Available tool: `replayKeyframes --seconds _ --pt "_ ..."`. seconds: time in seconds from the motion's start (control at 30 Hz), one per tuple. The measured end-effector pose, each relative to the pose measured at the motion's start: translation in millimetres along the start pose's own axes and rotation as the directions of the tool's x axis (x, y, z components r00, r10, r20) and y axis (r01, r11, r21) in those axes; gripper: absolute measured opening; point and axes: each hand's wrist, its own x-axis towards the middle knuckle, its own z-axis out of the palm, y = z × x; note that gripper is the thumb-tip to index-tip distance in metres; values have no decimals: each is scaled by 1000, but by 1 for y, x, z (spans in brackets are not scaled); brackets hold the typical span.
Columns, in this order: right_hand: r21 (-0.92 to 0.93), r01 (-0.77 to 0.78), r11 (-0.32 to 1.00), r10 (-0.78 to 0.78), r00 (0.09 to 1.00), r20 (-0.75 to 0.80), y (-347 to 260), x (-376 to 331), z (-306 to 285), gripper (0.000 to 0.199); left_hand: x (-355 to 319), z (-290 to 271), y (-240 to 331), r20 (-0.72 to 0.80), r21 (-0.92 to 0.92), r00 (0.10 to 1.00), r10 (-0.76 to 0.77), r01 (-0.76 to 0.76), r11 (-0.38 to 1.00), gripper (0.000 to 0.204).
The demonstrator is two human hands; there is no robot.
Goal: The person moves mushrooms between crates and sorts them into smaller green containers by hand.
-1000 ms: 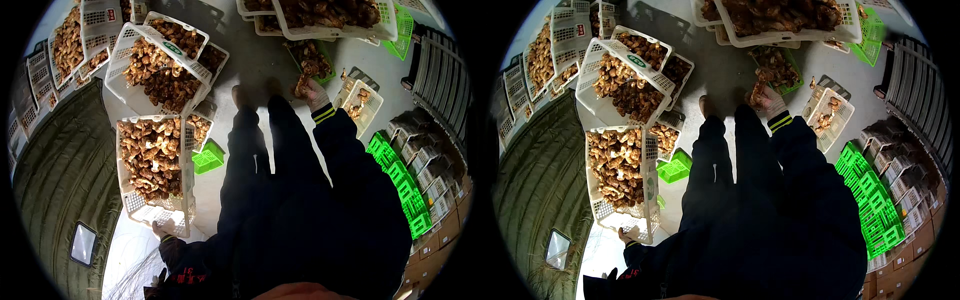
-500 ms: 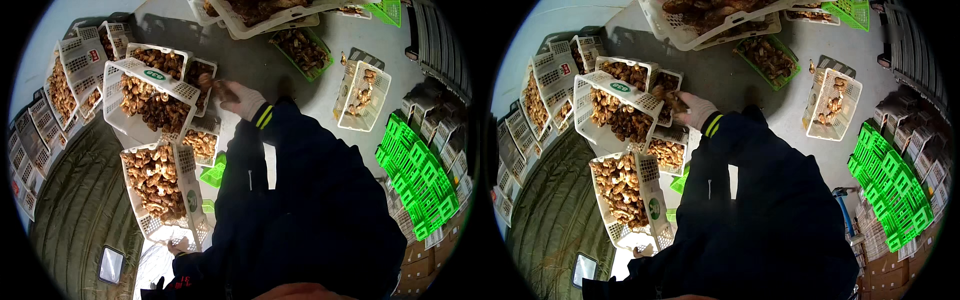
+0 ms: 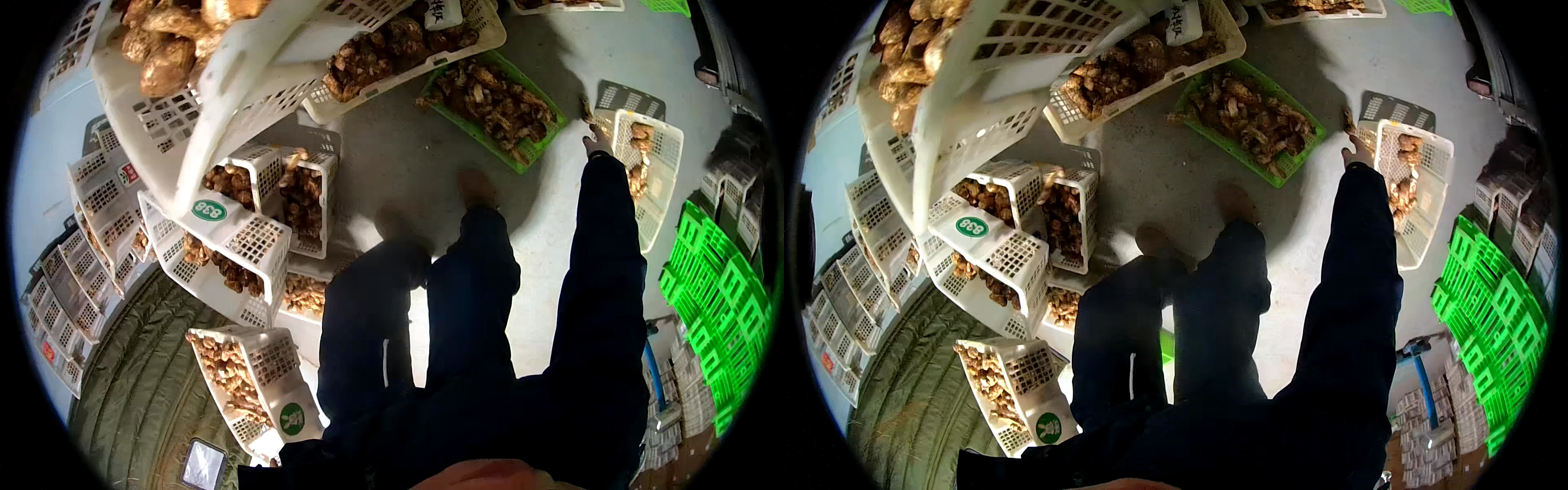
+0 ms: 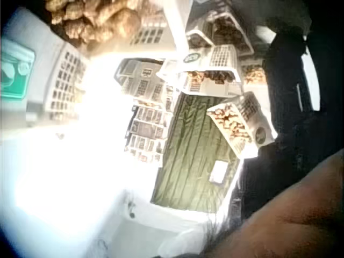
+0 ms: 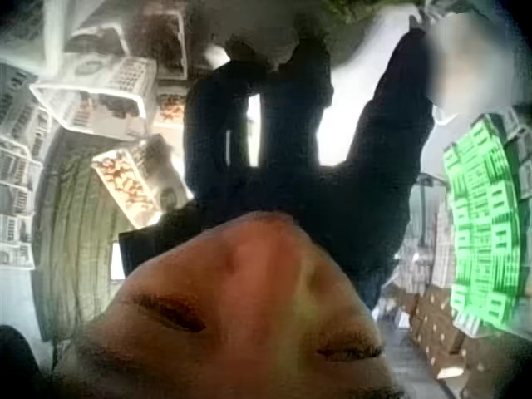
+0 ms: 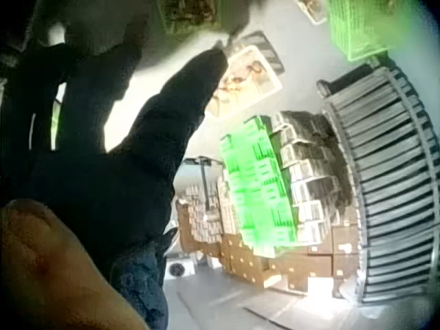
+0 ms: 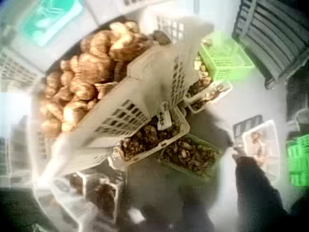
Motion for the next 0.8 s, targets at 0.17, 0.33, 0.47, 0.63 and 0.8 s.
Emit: replayKeyframes --seconds 0.17,0.33,0.47,0.63,0.8 --pt "-270 146 952 -163 986 -41 39 85 44 55 -3 35 18 -63 32 997 48 -46 998 76" --pt "-292 -2 956 22 998 65 22 108 64 42 -14 51 10 -114 20 991 65 -63 998 73" --pt "-207 9 978 -24 997 -73 27 97 77 39 -10 43 9 -118 12 991 60 -59 998 70" --pt "628 282 725 -144 954 -263 -95 -14 30 37 -21 15 -6 -123 -21 991 59 -62 998 68" --pt "521 496 695 -526 845 -103 -200 -126 71 28 -27 2 -30 -126 -68 991 54 -63 996 65"
